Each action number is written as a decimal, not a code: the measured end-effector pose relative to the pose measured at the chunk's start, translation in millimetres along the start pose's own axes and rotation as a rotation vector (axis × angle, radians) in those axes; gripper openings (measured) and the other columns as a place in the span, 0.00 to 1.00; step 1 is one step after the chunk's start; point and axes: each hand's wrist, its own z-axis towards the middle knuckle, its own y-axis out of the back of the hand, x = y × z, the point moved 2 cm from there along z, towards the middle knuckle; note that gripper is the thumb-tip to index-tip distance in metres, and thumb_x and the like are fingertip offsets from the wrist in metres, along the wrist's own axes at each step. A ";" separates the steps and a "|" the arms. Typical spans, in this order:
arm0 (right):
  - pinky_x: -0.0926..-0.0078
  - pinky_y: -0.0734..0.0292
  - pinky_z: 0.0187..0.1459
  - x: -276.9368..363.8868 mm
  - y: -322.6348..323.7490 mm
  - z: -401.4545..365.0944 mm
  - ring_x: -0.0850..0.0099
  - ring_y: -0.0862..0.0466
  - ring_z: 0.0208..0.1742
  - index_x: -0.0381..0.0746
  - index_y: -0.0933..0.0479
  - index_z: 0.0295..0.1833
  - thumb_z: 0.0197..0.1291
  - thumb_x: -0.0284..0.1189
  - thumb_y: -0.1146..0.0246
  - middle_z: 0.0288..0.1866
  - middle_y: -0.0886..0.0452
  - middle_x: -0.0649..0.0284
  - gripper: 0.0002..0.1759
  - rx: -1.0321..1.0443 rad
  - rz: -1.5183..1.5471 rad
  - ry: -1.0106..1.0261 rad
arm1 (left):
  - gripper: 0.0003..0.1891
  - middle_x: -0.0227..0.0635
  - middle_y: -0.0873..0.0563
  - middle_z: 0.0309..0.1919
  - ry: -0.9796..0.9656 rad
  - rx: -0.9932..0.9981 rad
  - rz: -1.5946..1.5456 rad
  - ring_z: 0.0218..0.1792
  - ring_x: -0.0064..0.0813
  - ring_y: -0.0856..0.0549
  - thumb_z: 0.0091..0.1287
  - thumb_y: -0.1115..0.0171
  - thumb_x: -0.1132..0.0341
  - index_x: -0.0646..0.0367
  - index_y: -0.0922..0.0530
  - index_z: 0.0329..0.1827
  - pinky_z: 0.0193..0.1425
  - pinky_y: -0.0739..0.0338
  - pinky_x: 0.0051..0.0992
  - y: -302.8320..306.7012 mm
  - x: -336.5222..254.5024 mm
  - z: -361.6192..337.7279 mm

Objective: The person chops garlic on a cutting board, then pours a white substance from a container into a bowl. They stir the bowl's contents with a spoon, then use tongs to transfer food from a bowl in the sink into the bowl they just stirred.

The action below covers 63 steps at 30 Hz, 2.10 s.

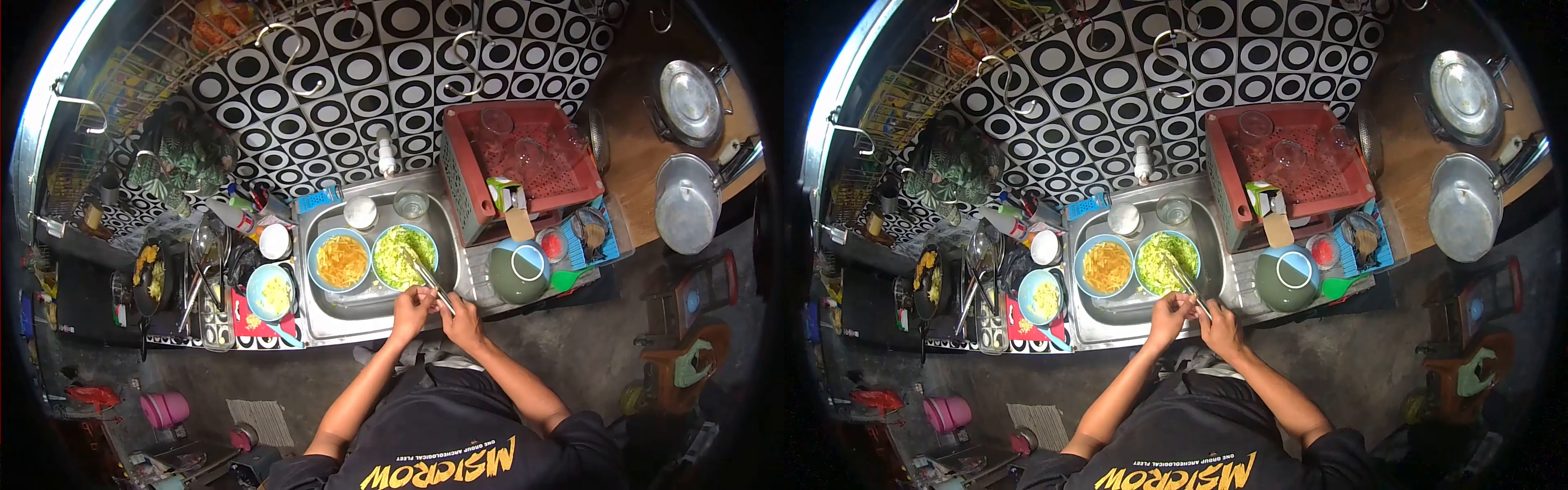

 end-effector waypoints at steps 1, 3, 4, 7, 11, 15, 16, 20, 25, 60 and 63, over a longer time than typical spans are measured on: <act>0.44 0.21 0.33 4.3 3.2 -0.3 0.35 0.13 0.36 0.33 0.22 0.45 0.76 0.30 0.34 0.33 0.15 0.38 0.10 -0.006 0.016 0.010 | 0.13 0.38 0.08 0.37 -0.003 -0.005 0.001 0.36 0.23 0.09 0.82 0.32 0.65 0.70 0.16 0.51 0.44 0.12 0.26 -0.5 -3.4 -2.9; 0.44 0.21 0.34 9.8 6.2 -1.1 0.35 0.13 0.36 0.32 0.22 0.45 0.76 0.30 0.34 0.33 0.15 0.38 0.10 -0.014 0.038 0.022 | 0.12 0.38 0.08 0.37 -0.021 -0.001 -0.003 0.36 0.23 0.09 0.82 0.32 0.65 0.69 0.16 0.51 0.44 0.12 0.25 0.4 -8.7 -6.5; 0.44 0.21 0.34 10.8 6.7 -1.0 0.34 0.13 0.36 0.32 0.22 0.45 0.76 0.30 0.34 0.33 0.15 0.38 0.10 -0.018 0.043 0.025 | 0.12 0.37 0.08 0.37 -0.032 0.001 -0.004 0.36 0.23 0.09 0.82 0.32 0.65 0.69 0.16 0.51 0.44 0.12 0.25 0.9 -10.3 -7.2; 0.43 0.21 0.34 5.4 1.5 -3.6 0.34 0.13 0.36 0.32 0.23 0.45 0.76 0.30 0.34 0.33 0.16 0.38 0.11 -0.007 0.013 0.020 | 0.12 0.37 0.07 0.37 -0.004 0.008 -0.038 0.36 0.23 0.09 0.82 0.32 0.65 0.69 0.16 0.51 0.44 0.13 0.25 1.7 -4.4 -4.1; 0.43 0.22 0.34 14.7 2.8 -4.6 0.34 0.13 0.37 0.32 0.23 0.46 0.75 0.30 0.34 0.34 0.16 0.38 0.11 -0.024 -0.008 0.037 | 0.12 0.37 0.07 0.37 -0.040 0.012 -0.053 0.37 0.23 0.09 0.82 0.32 0.65 0.69 0.16 0.51 0.45 0.13 0.25 5.6 -11.7 -13.1; 0.43 0.22 0.35 24.9 -3.3 -5.6 0.34 0.14 0.37 0.32 0.23 0.46 0.75 0.29 0.34 0.34 0.16 0.38 0.10 -0.013 -0.005 0.050 | 0.12 0.37 0.07 0.37 -0.058 0.011 -0.092 0.37 0.22 0.09 0.82 0.32 0.65 0.69 0.15 0.52 0.45 0.12 0.24 17.1 -15.7 -19.3; 0.43 0.22 0.35 25.5 -8.0 -6.5 0.34 0.13 0.37 0.32 0.23 0.46 0.74 0.29 0.34 0.34 0.16 0.38 0.10 -0.005 -0.004 0.053 | 0.12 0.37 0.07 0.37 -0.059 0.009 -0.090 0.37 0.22 0.09 0.82 0.32 0.65 0.69 0.15 0.52 0.45 0.12 0.24 21.3 -13.4 -20.4; 0.44 0.21 0.36 43.3 -24.8 -4.7 0.35 0.13 0.38 0.33 0.22 0.47 0.73 0.27 0.33 0.35 0.15 0.39 0.08 0.030 0.009 0.075 | 0.12 0.38 0.07 0.38 -0.034 -0.021 -0.131 0.37 0.22 0.08 0.82 0.31 0.65 0.69 0.15 0.52 0.45 0.12 0.24 45.1 -10.9 -27.4; 0.45 0.20 0.37 69.0 -57.4 0.0 0.36 0.12 0.38 0.32 0.21 0.47 0.73 0.26 0.33 0.35 0.15 0.39 0.07 0.064 -0.006 0.129 | 0.11 0.38 0.07 0.37 -0.045 -0.067 -0.139 0.37 0.22 0.08 0.82 0.31 0.66 0.69 0.15 0.52 0.44 0.12 0.23 89.6 -17.7 -40.6; 0.41 0.17 0.32 229.1 -300.9 -14.3 0.35 0.13 0.32 0.32 0.27 0.46 0.77 0.36 0.33 0.35 0.16 0.39 0.17 0.340 -0.231 0.209 | 0.12 0.36 0.08 0.40 -0.031 -0.269 -0.237 0.38 0.22 0.10 0.83 0.34 0.65 0.69 0.15 0.56 0.46 0.13 0.24 371.4 64.0 -106.9; 0.39 0.17 0.35 230.4 -306.1 -10.8 0.35 0.12 0.33 0.33 0.26 0.47 0.77 0.36 0.35 0.38 0.15 0.38 0.16 0.363 -0.245 0.183 | 0.12 0.35 0.08 0.40 -0.019 -0.255 -0.242 0.37 0.20 0.10 0.83 0.35 0.66 0.69 0.15 0.56 0.45 0.14 0.23 375.3 65.4 -101.7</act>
